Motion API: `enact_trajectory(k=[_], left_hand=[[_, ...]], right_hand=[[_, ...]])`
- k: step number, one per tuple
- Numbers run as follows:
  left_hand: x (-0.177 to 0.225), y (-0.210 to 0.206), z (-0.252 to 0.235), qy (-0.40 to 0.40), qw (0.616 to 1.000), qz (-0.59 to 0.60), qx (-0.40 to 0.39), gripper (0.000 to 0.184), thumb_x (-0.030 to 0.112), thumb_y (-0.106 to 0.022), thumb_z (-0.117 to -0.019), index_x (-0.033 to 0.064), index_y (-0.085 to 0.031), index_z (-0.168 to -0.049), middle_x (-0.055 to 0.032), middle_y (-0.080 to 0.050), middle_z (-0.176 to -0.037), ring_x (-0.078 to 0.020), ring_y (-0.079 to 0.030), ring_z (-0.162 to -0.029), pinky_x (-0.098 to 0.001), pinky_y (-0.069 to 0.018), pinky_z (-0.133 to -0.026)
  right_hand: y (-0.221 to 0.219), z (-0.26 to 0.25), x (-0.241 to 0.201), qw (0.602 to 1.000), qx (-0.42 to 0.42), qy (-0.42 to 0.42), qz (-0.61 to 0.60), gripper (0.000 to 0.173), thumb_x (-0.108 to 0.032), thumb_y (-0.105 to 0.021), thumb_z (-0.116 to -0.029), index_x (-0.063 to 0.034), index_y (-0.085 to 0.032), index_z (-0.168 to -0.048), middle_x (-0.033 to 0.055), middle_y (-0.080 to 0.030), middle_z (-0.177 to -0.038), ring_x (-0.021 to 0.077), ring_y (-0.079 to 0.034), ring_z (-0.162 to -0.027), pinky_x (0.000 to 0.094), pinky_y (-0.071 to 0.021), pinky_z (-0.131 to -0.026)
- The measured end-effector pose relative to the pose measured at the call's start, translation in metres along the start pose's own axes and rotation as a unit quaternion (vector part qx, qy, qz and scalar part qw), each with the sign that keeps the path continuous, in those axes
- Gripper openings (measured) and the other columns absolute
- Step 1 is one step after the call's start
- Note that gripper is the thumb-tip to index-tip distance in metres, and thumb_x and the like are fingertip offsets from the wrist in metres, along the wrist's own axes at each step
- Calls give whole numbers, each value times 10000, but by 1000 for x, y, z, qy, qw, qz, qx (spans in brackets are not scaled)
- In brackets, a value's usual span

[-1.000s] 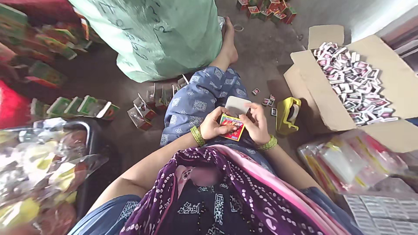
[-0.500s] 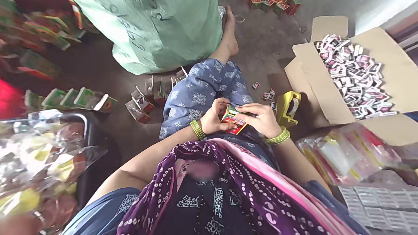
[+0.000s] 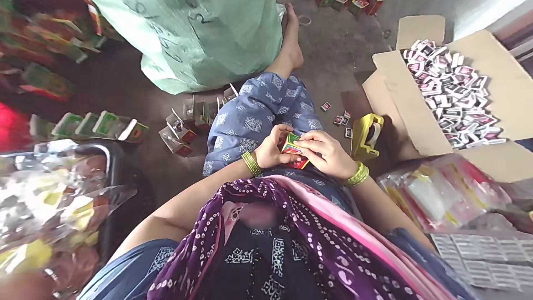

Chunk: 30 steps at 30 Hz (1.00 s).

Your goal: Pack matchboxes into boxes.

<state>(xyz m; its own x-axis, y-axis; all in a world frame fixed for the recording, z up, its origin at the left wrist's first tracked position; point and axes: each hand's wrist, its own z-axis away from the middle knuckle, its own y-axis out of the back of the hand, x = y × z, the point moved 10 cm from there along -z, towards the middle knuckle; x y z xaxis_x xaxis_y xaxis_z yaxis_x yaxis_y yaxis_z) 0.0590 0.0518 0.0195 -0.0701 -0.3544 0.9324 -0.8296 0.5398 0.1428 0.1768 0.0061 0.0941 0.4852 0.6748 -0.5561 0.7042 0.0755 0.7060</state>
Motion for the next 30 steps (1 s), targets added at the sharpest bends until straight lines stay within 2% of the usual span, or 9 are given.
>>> enact_trajectory(k=[2, 5, 9, 11, 14, 18, 20, 23, 30], left_hand=[[-6, 7, 0, 29, 999, 7, 29, 832, 248, -902, -774, -21, -399, -1379, -133, -679, -1151, -170, -715, -991, -381, -620, -887], [-11, 5, 1, 48, 998, 12, 26, 747, 257, -856, -829, -2, -427, -1384, -114, -686, -1145, -150, -721, -957, -363, -628, -857], [-4, 2, -2, 36, 999, -19, 14, 526, 236, -784, -910, 5, -545, -1318, -120, -679, -1159, -160, -708, -958, -370, -623, -862], [-7, 10, -3, 65, 997, -10, 48, 451, 209, -732, -944, 43, -543, -1318, -96, -706, -1118, -159, -722, -912, -374, -634, -816], [-11, 19, 0, 93, 992, -17, 83, 379, 212, -654, -992, 67, -538, -1322, -77, -705, -1096, -146, -716, -893, -367, -628, -798], [-14, 20, 0, 104, 991, -30, 81, 338, 225, -554, -1026, 76, -532, -1328, -60, -696, -1080, -112, -707, -869, -333, -619, -776], [-14, 18, -2, 92, 992, -48, 73, 309, 227, -512, -1036, 75, -547, -1303, -51, -692, -1055, -84, -696, -854, -307, -609, -764], [-12, 15, -4, 84, 993, -54, 66, 296, 221, -494, -1043, 76, -560, -1292, -38, -691, -1030, -66, -690, -838, -283, -608, -758], [-14, 16, -3, 82, 994, -36, 68, 273, 213, -497, -1053, 94, -559, -1291, -21, -698, -1021, -58, -695, -827, -270, -611, -743]], right_hand=[[-2, 10, 5, 999, 45, -27, 7, 279, -106, -564, -1031, -5, -712, -1246, 131, -708, -1271, 217, -650, -1240, 391, -524, -1087], [-15, 26, 16, 995, 29, -88, -40, 428, -82, -476, -1054, 35, -504, -1465, 122, -622, -1432, 216, -562, -1367, 419, -451, -1170], [-3, 41, 39, 978, 30, -153, -135, 623, -155, -576, -1020, 21, -336, -1568, 134, -508, -1544, 202, -505, -1414, 413, -474, -1148], [31, 60, 74, 957, 113, -239, -116, 634, -198, -654, -979, -22, -408, -1535, 127, -525, -1522, 194, -561, -1348, 408, -534, -1065], [100, 124, 142, 877, 226, -422, 29, 447, -175, -656, -984, -24, -539, -1389, 146, -673, -1278, 223, -683, -1121, 433, -575, -951], [154, 206, 202, 764, 190, -600, 143, 423, -166, -638, -986, 32, -592, -1357, 263, -633, -1316, 395, -605, -1247, 570, -454, -1083], [153, 231, 223, 752, 146, -630, 128, 446, -228, -609, -1026, 21, -574, -1394, 281, -594, -1372, 424, -549, -1315, 599, -402, -1120], [138, 251, 242, 759, 134, -632, 76, 510, -326, -592, -1043, -14, -530, -1443, 242, -561, -1441, 373, -510, -1378, 568, -379, -1155], [131, 265, 246, 728, 239, -643, -2, 525, -295, -839, -857, -31, -673, -1280, 198, -676, -1266, 329, -625, -1212, 538, -484, -1054]])
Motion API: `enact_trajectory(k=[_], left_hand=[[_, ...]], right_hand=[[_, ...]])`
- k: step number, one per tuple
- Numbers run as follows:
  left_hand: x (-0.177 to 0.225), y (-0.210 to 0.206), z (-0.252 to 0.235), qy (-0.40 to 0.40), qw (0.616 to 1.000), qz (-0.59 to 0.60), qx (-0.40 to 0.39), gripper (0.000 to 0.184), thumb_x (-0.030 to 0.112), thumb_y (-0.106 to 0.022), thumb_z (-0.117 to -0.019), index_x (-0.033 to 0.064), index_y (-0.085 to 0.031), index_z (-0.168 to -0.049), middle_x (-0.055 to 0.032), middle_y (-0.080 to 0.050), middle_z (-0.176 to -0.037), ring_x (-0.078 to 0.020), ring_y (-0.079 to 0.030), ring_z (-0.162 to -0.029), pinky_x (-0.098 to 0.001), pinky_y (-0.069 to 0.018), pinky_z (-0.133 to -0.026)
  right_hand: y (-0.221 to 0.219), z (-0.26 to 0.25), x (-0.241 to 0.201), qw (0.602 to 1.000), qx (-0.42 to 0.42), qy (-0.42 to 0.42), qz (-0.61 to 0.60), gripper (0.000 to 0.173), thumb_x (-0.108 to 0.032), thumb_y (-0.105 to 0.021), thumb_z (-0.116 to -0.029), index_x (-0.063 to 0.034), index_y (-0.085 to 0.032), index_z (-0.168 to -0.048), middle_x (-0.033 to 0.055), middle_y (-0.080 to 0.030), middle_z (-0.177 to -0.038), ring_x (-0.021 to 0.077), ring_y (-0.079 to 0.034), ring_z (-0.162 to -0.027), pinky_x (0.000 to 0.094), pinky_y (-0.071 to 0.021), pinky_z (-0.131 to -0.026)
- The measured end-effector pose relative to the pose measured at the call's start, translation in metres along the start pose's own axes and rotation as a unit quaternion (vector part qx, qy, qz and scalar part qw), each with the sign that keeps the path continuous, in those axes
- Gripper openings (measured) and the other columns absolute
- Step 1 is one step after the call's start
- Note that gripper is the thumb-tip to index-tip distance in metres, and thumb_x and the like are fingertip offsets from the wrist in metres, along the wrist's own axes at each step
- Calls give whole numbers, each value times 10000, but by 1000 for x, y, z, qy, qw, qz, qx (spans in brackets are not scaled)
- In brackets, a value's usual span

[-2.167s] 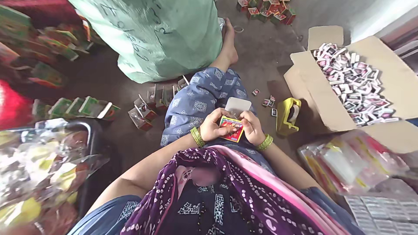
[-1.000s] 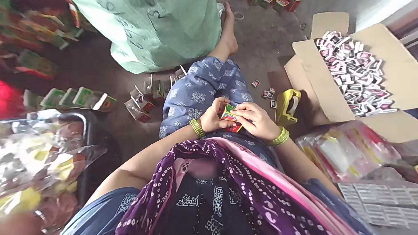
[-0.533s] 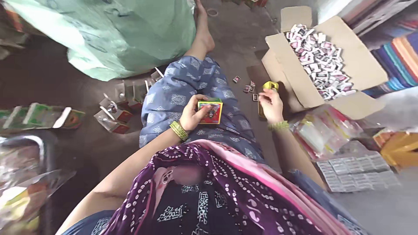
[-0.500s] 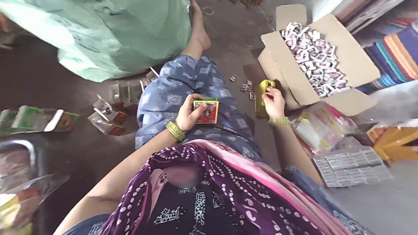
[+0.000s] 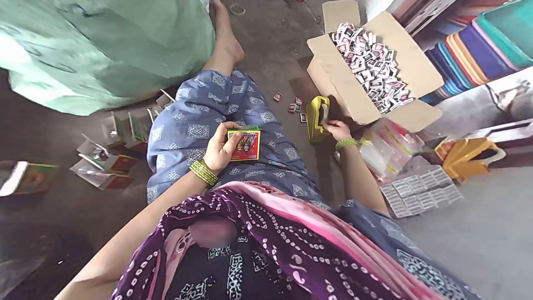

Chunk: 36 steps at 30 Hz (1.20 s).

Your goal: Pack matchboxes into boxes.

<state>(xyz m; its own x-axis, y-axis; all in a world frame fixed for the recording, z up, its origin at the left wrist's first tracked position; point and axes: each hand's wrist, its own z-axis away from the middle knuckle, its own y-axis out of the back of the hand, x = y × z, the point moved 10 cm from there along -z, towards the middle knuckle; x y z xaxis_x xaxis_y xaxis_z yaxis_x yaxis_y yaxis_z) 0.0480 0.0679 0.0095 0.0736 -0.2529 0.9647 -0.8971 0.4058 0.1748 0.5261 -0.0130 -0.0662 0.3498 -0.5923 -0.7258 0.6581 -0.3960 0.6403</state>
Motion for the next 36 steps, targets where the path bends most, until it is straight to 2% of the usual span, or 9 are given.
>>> enact_trajectory(k=[2, 5, 7, 12, 19, 25, 28, 31, 36], left_hand=[[-1, 0, 1, 4, 1000, 2, 2, 270, 216, -500, -1056, 104, -560, -1295, -17, -699, -1020, -58, -697, -823, -266, -612, -742], [-1, 0, 1, 18, 1000, -3, 1, 270, 215, -493, -1056, 113, -561, -1296, -17, -697, -1002, -55, -693, -810, -268, -608, -736], [0, 1, 2, 16, 1000, -2, 4, 271, 215, -497, -1051, 112, -564, -1293, -14, -699, -1001, -55, -695, -804, -266, -611, -730], [-1, 0, 1, 17, 1000, 4, 0, 281, 234, -499, -1056, 109, -563, -1300, -22, -699, -1031, -65, -698, -834, -279, -610, -753], [-1, 1, 3, 21, 1000, 3, -3, 289, 235, -494, -1055, 109, -554, -1308, -23, -699, -1027, -64, -698, -828, -277, -609, -745], [1, -3, 2, 9, 1000, -4, -12, 306, 227, -501, -1045, 97, -544, -1318, -32, -696, -1050, -69, -698, -845, -286, -610, -757], [2, -4, 2, 9, 1000, -15, -7, 290, 232, -493, -1061, 96, -546, -1311, -49, -699, -1111, -100, -708, -891, -327, -618, -789], [5, -5, -2, -30, 999, -29, -7, 306, 216, -481, -1074, 42, -558, -1314, -111, -611, -1328, -161, -653, -1120, -390, -571, -955], [4, -7, -4, -50, 998, -30, -9, 323, 230, -428, -1065, 36, -585, -1271, -119, -605, -1329, -168, -632, -1159, -380, -557, -975]], right_hand=[[1, 1, 4, 999, -4, -30, -33, 487, -319, -827, -869, -74, -697, -1269, 167, -689, -1244, 293, -649, -1144, 516, -521, -984], [4, 11, 8, 995, -7, -54, -86, 373, -334, -793, -902, -117, -722, -1196, 37, -681, -961, 96, -552, -702, 309, -493, -653], [2, 20, 14, 993, -26, -68, -96, 335, -336, -775, -921, -113, -733, -1167, 8, -697, -930, 58, -516, -633, 263, -461, -608], [1, 52, 20, 993, -59, -100, 10, 425, -412, -728, -952, -113, -722, -1254, 120, -709, -1235, 233, -652, -1157, 462, -491, -1027], [-3, 55, 18, 997, -15, -73, 28, 362, -337, -748, -952, -80, -739, -1207, 138, -708, -1229, 261, -642, -1174, 478, -478, -1038], [-4, 58, 1, 970, -20, -51, 238, 299, -295, -703, -953, -69, -751, -1144, 195, -709, -1188, 353, -637, -1188, 575, -458, -1044], [-30, 67, -29, 993, -77, 45, 70, 230, -233, -730, -956, -62, -757, -1107, 118, -724, -1164, 215, -654, -1131, 438, -504, -1013], [-68, 106, -94, 973, -139, 117, -143, 242, -253, -747, -947, -77, -724, -1111, 49, -709, -1080, 131, -662, -908, 328, -567, -803], [-131, 191, -201, 893, -299, 187, -282, 316, -235, -612, -1014, -87, -692, -1281, 41, -606, -1445, 198, -616, -1259, 449, -533, -1042]])
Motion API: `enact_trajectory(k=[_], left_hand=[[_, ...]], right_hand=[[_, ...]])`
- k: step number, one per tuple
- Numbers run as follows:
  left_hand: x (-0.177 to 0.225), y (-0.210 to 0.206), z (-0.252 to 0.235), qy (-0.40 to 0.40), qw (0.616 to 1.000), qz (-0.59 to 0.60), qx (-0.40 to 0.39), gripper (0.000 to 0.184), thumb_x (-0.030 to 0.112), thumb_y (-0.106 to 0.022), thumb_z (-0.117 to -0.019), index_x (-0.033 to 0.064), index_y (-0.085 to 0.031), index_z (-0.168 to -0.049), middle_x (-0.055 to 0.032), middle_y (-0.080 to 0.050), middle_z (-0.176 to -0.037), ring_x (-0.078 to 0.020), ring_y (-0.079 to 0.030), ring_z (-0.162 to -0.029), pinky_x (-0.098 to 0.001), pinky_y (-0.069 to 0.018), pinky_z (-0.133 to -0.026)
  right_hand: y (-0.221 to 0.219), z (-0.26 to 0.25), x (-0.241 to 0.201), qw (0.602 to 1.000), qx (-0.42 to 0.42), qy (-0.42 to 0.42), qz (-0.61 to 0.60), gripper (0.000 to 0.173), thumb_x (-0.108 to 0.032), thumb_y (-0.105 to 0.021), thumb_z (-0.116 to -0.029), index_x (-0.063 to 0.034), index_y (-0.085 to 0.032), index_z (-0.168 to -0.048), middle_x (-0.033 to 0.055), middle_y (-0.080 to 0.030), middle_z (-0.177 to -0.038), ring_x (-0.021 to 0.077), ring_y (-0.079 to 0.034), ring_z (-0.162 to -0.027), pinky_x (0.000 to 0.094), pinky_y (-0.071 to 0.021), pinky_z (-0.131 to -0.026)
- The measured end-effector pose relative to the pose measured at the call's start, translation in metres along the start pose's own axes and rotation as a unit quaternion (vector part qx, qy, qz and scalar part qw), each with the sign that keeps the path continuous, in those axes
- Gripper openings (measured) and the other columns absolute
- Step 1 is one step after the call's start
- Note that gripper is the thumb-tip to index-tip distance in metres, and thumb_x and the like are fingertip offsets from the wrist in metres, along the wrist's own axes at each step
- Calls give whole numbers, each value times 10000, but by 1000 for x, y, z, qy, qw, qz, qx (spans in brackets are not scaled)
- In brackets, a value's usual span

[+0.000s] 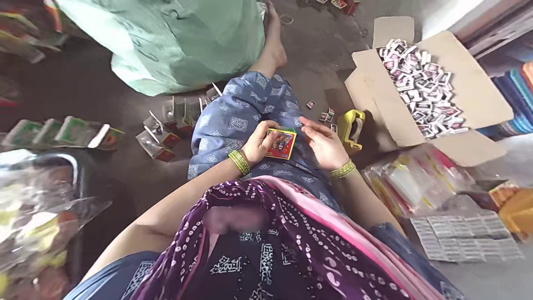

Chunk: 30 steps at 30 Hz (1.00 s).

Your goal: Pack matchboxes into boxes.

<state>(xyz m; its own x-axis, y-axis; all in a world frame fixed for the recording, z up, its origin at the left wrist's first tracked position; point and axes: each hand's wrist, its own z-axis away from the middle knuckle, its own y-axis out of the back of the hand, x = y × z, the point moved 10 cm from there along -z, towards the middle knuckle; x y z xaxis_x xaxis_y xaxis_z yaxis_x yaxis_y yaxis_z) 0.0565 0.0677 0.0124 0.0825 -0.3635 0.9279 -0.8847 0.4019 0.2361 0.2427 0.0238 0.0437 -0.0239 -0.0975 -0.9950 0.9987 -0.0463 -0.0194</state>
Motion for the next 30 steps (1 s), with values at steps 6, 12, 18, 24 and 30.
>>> enact_trajectory(k=[6, 12, 18, 24, 30], left_hand=[[-1, 4, 3, -8, 1000, 13, 11, 411, 357, -459, -1070, 25, -577, -1283, -106, -624, -1209, -129, -652, -1009, -335, -581, -873], [-7, 1, 0, 31, 999, 10, 4, 492, 288, -777, -913, 30, -565, -1274, -125, -649, -1155, -164, -681, -981, -380, -601, -881], [-9, 2, 1, 27, 999, 38, 8, 646, 285, -825, -868, 9, -453, -1318, -110, -683, -1085, -158, -712, -909, -374, -628, -825], [-1, -4, 5, 13, 1000, -9, -23, 717, 364, -787, -870, -35, -430, -1347, -142, -676, -1141, -165, -705, -988, -392, -609, -894], [-13, 18, 1, 79, 978, 183, 59, 507, 200, -471, -964, -75, -373, -1378, -130, -647, -1163, -160, -668, -983, -350, -577, -836]], right_hand=[[-57, -15, 5, 999, -51, -14, -8, 192, -196, -640, -1000, -67, -763, -1072, 48, -622, -1410, 174, -630, -1206, 398, -550, -989], [-49, -20, 26, 998, 15, -55, -9, 223, -194, -692, -973, -63, -757, -1141, 65, -698, -1286, 193, -632, -1222, 395, -544, -1005], [-48, -23, 31, 995, 49, -82, -30, 216, -165, -780, -889, -61, -754, -1077, 101, -735, -1018, 203, -691, -926, 391, -586, -822], [-37, -31, 29, 994, 49, -83, 51, 293, -158, -781, -888, -68, -693, -1152, 87, -707, -991, 185, -681, -904, 381, -585, -822], [-60, -24, 20, 962, -155, -141, 174, 502, -342, -797, -870, -36, -646, -1239, 100, -715, -1082, 180, -702, -973, 393, -596, -887]])
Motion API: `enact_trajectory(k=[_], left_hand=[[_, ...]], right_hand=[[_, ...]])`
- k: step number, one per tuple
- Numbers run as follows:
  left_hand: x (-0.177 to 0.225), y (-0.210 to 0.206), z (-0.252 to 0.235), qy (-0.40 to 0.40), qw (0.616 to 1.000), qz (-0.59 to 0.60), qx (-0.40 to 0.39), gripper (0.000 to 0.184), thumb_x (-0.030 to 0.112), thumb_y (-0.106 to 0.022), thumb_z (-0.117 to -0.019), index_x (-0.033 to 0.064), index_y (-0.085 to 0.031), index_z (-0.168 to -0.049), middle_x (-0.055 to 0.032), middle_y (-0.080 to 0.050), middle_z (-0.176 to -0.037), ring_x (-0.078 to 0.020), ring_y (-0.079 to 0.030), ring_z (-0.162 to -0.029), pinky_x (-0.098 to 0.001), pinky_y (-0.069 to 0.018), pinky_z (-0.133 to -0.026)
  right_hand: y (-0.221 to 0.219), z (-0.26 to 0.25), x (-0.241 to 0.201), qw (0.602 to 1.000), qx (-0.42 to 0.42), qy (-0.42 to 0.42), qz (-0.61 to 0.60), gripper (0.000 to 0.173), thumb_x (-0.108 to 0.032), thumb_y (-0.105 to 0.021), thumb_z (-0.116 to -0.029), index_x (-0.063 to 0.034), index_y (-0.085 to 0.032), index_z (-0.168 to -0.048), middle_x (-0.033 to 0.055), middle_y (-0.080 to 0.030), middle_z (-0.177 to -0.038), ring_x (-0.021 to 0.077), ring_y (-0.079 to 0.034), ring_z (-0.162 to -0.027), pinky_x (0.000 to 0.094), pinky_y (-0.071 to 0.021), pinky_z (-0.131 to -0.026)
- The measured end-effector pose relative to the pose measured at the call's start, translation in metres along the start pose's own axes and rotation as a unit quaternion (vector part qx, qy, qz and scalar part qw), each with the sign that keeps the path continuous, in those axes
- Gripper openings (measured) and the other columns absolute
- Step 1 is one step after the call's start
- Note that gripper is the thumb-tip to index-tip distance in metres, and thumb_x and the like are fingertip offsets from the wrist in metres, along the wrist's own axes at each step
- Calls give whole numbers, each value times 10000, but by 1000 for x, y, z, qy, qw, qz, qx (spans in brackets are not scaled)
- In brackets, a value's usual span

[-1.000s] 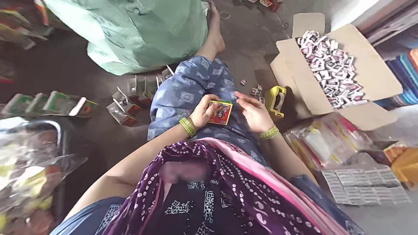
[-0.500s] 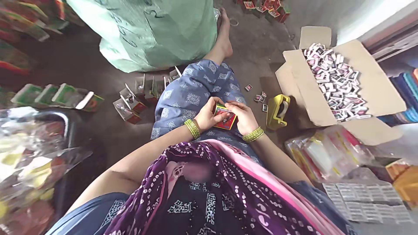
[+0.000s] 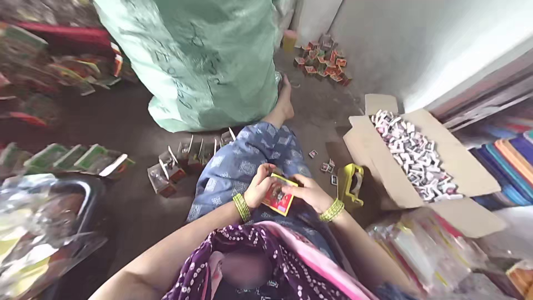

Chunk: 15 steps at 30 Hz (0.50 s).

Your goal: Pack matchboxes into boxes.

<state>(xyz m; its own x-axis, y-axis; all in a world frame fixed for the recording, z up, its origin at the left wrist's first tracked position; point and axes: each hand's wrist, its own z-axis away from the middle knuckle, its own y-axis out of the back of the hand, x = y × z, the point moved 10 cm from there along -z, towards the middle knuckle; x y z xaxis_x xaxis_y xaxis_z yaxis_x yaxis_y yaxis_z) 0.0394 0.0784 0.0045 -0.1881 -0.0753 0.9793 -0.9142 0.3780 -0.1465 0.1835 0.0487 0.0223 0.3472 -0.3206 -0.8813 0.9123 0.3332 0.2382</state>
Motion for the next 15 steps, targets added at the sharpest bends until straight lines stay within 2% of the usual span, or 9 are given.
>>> enact_trajectory(k=[2, 4, 7, 9, 11, 12, 13, 14, 15], left_hand=[[-9, 12, -3, 79, 994, 52, 56, 562, 297, -419, -995, -29, -352, -1447, -152, -622, -1252, -221, -664, -1101, -401, -591, -889], [-13, 20, -3, 131, 982, 92, 101, 561, 340, -380, -1029, 25, -328, -1491, -159, -583, -1331, -251, -634, -1173, -452, -574, -915], [-14, 27, -1, 136, 975, 110, 135, 553, 356, -394, -1040, 32, -345, -1486, -176, -584, -1343, -285, -630, -1196, -501, -565, -949], [-12, 27, 0, 121, 978, 109, 131, 569, 358, -422, -1033, 11, -350, -1479, -189, -579, -1343, -296, -628, -1198, -502, -567, -948], [-12, 26, 0, 117, 979, 113, 126, 557, 348, -436, -1035, 6, -357, -1467, -183, -581, -1334, -295, -627, -1194, -500, -570, -943], [-12, 26, 0, 118, 979, 112, 124, 542, 333, -438, -1035, 7, -360, -1461, -180, -578, -1332, -294, -627, -1193, -500, -571, -942], [-12, 25, 0, 120, 979, 110, 123, 528, 319, -443, -1039, 8, -368, -1460, -182, -580, -1338, -296, -629, -1197, -501, -574, -942], [-12, 25, 0, 119, 980, 106, 122, 518, 307, -450, -1039, 4, -376, -1453, -184, -579, -1337, -298, -631, -1195, -501, -578, -938], [-11, 25, -1, 116, 981, 102, 121, 515, 295, -456, -1036, -3, -380, -1449, -185, -577, -1334, -301, -632, -1191, -502, -581, -933]], right_hand=[[-10, -1, 9, 995, -69, -65, -20, 471, -293, -797, -883, -19, -627, -1225, 121, -720, -1045, 214, -717, -917, 409, -615, -830], [-15, -4, 17, 982, -135, -129, -15, 461, -317, -754, -919, -23, -617, -1246, 132, -730, -1024, 234, -727, -883, 412, -622, -780], [16, -29, 5, 974, -130, -177, 50, 414, -358, -699, -945, -25, -657, -1187, 136, -731, -991, 253, -724, -854, 431, -616, -728], [68, -61, -34, 985, -48, -157, 55, 390, -342, -679, -959, -27, -669, -1189, 142, -721, -1040, 269, -711, -913, 461, -605, -785], [149, -93, -103, 991, 120, -63, -4, 385, -324, -682, -954, -36, -663, -1209, 143, -713, -1056, 257, -703, -913, 436, -602, -787], [195, -103, -141, 972, 226, 11, -56, 376, -291, -664, -955, -19, -643, -1214, 154, -701, -1049, 248, -699, -883, 420, -602, -764], [238, -103, -177, 934, 327, 95, -111, 399, -265, -636, -956, 3, -612, -1250, 177, -685, -1077, 256, -704, -878, 427, -614, -753], [269, -98, -208, 894, 386, 160, -163, 484, -281, -587, -995, 8, -501, -1374, 206, -641, -1183, 275, -716, -919, 430, -633, -766], [288, -94, -233, 870, 403, 202, -200, 578, -312, -549, -1029, -20, -364, -1492, 221, -567, -1334, 295, -706, -1012, 432, -632, -810]])
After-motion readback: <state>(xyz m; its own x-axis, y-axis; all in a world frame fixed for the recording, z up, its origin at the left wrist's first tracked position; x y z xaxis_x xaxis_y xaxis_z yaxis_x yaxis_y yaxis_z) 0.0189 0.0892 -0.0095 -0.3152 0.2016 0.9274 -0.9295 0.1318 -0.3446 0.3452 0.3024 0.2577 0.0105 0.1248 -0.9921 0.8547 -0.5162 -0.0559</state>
